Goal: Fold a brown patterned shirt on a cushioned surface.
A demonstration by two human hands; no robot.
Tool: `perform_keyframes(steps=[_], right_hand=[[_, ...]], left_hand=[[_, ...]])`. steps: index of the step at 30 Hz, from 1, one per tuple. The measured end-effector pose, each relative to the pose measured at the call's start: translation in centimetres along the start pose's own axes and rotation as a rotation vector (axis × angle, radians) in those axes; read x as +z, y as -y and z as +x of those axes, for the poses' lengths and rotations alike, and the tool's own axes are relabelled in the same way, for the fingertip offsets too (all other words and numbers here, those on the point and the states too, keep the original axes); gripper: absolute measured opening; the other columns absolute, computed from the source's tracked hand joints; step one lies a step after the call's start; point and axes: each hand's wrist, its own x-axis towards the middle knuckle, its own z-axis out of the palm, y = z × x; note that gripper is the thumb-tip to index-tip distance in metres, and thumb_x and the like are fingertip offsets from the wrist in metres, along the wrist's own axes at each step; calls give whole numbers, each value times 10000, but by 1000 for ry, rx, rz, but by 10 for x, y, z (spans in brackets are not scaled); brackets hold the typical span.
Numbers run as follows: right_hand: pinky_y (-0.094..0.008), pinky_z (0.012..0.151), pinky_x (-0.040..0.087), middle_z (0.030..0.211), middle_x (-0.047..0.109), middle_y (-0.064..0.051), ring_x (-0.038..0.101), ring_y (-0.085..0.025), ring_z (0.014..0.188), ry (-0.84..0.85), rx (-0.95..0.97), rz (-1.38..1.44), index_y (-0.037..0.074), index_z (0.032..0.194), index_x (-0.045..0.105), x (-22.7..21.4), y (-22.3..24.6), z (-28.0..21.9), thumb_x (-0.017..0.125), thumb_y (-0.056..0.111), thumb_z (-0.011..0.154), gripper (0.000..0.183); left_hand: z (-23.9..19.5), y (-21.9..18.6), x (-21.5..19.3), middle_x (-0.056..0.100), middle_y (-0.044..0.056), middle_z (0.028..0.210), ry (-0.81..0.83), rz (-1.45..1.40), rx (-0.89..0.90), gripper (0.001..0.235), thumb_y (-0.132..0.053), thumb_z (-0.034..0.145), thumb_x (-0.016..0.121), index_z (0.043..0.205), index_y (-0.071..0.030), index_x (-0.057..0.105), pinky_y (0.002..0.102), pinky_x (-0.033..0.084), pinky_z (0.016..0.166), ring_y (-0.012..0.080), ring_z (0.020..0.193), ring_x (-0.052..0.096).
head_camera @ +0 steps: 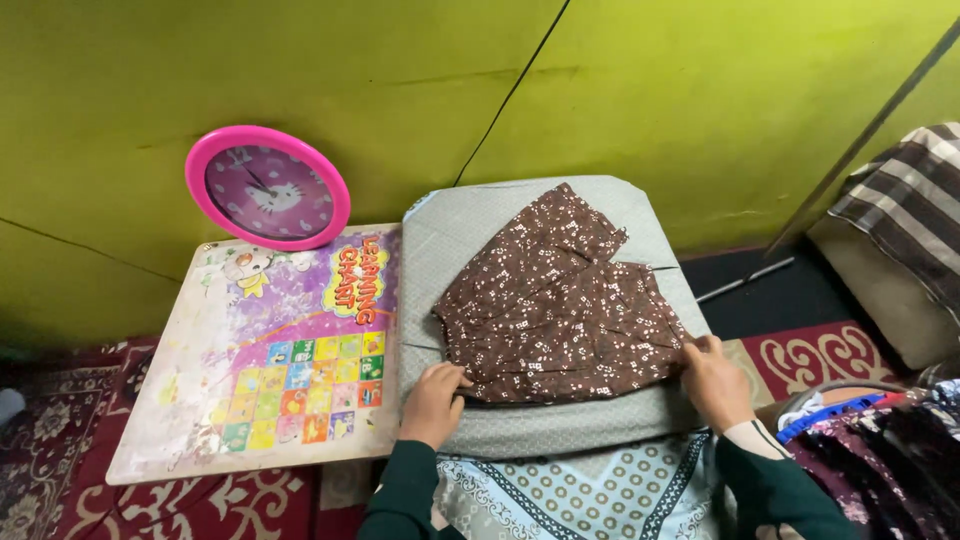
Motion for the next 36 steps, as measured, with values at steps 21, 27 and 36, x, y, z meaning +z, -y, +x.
perform_keyframes(steps=[21, 27, 36], right_hand=[[-638, 1195, 67, 1618, 376, -107, 224, -319, 1529, -33, -687, 216, 65, 1554, 370, 15, 191, -27, 442, 534, 1018, 716], [-657, 1221, -43, 1731, 46, -32, 41, -210, 1577, -309, -543, -263, 202, 1640, 104, 59, 100, -4, 149, 917, 902, 1028], [-688, 1173, -120, 1711, -44, -112, -28, -261, 1566, 278, -9, 45, 150, 1623, 44, 39, 56, 16, 179, 908, 832, 1104]], left_hand=[[22, -44, 76, 216, 218, 1660, 124, 399, -9, 893, -563, 837, 658, 1545, -90, 390, 624, 66, 1198, 426, 1539, 106], [19, -45, 68, 224, 175, 1667, 89, 356, 5, 868, -624, 861, 615, 1542, -126, 411, 602, 68, 1205, 447, 1531, 110], [21, -49, 71, 234, 197, 1657, 78, 398, 3, 863, -617, 867, 596, 1532, -102, 405, 627, 69, 1202, 458, 1526, 128]])
